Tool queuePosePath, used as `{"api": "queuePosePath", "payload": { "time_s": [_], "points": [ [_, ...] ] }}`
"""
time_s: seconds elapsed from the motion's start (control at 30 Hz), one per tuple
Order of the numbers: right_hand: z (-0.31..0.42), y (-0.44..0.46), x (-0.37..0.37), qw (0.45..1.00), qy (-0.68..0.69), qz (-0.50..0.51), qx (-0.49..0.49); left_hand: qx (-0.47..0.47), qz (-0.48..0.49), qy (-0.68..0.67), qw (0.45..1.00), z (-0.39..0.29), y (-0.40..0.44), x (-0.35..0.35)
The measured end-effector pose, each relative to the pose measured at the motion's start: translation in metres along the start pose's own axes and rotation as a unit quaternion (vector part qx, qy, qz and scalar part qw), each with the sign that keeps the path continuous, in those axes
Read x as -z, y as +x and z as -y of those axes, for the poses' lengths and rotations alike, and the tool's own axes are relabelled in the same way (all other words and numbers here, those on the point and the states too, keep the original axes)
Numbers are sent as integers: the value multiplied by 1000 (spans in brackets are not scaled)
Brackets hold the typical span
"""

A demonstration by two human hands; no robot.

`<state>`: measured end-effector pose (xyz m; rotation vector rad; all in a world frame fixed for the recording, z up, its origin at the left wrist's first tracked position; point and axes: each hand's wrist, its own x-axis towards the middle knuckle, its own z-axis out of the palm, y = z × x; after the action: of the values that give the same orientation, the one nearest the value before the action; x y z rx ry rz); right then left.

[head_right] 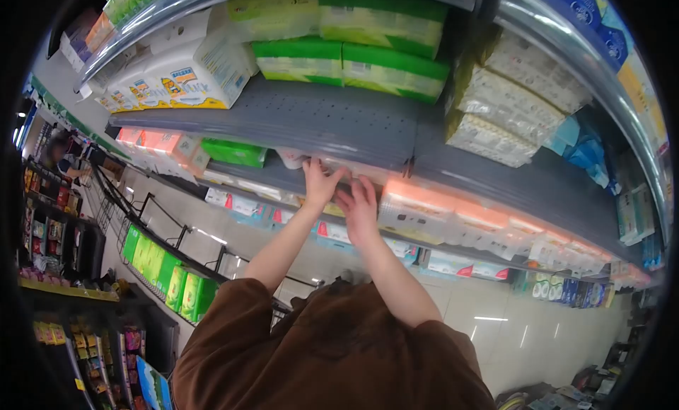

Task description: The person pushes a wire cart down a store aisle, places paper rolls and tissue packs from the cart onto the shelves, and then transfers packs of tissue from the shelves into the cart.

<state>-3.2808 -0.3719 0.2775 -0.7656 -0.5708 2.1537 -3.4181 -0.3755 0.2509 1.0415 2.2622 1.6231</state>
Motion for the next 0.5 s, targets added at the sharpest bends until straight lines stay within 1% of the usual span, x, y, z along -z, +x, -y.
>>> {"api": "queuePosePath", "payload": {
  "time_s": [0.1, 0.13, 0.2, 0.23, 0.27, 0.3, 0.33, 0.37, 0.47, 0.5],
  "points": [
    [8, -9, 11, 998, -14, 41, -53, -34, -24, -98, 994, 9, -11, -7],
    [7, -15, 25, 996, -22, 55, -71, 12, -41, -126, 991, -9, -26, 1],
    [6, -35, 55, 989, -61, 89, -97, -43, -11, -88, 995, -1, -59, 16],
    [2, -44, 81, 984, -86, 103, -113, -73, 0, -69, 995, 4, -77, 26],
    [1, -56, 111, 978, -113, 119, -129, -17, 51, -108, 993, 20, -101, 35],
    [12, -85, 141, 974, -128, 81, -169, 39, 97, -147, 984, 37, -130, 41],
    [22, -105, 166, 961, -149, 59, -224, 60, 102, -122, 985, 39, -171, 55],
    [25, -117, 185, 962, -163, 33, -216, 83, 123, -98, 984, 35, -204, 69],
    [25, -129, 257, 950, -235, -63, -198, 58, 135, -31, 989, 12, -246, 95],
    [17, -124, 282, 939, -260, -74, -212, 50, 110, -4, 993, 2, -255, 102]
  ]
}}
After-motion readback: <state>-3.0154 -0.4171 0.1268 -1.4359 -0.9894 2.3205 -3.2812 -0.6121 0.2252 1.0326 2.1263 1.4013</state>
